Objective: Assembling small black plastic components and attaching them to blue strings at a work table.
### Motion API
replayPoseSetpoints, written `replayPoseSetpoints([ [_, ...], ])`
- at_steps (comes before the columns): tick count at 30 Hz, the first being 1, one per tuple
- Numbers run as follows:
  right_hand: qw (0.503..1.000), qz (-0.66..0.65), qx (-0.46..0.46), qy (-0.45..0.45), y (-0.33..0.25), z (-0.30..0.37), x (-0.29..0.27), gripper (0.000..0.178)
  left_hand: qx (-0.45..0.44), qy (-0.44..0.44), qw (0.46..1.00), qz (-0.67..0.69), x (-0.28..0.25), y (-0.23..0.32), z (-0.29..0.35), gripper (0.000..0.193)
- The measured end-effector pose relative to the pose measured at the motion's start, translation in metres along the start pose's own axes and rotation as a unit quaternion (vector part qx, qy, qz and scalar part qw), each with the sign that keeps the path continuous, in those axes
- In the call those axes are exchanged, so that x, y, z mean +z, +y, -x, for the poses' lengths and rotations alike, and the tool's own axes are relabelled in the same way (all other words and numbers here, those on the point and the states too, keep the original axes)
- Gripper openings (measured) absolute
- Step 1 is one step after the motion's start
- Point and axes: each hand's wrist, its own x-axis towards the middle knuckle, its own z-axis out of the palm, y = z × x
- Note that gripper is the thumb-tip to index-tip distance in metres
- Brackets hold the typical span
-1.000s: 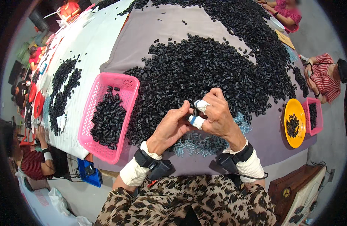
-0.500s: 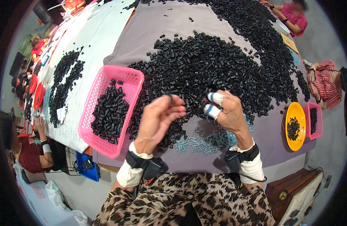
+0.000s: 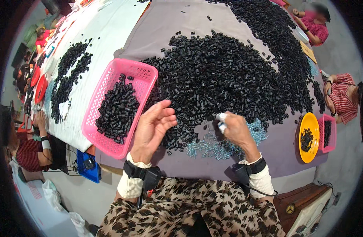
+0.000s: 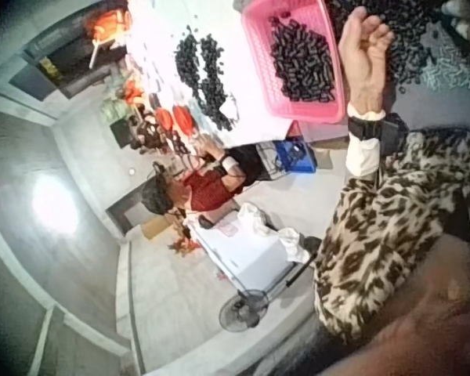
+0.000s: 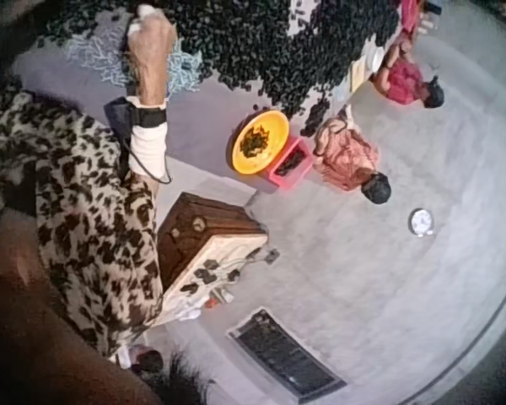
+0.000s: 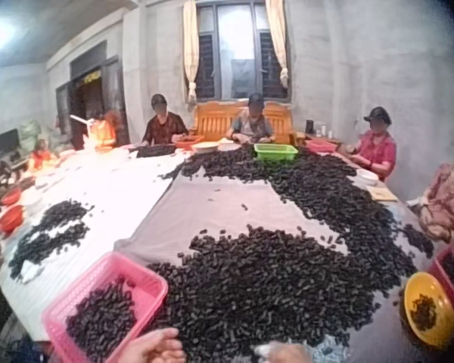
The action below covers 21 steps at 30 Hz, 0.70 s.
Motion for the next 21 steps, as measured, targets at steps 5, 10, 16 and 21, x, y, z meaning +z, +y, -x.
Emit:
replayPoseSetpoints([
  [5, 0.994, -0.072, 0.066, 0.056, 0.012, 0.010, -0.015, 0.016, -0.019, -0.016, 0.998, -0.057, 0.008, -0.016, -0.008, 0.029],
  [10, 0.997, -0.044, 0.055, 0.010, 0.007, 0.018, -0.004, 0.007, -0.052, -0.013, 0.988, -0.145, 0.010, -0.026, -0.014, 0.027],
  [16, 0.998, -0.051, 0.019, 0.010, -0.008, 0.004, 0.003, 0.006, -0.065, 0.014, 0.965, -0.252, 0.014, -0.032, -0.017, 0.024],
  [21, 1.000, -0.021, -0.004, 0.019, -0.018, -0.004, 0.014, 0.006, -0.062, -0.001, 0.946, -0.317, 0.016, -0.037, -0.018, 0.021],
])
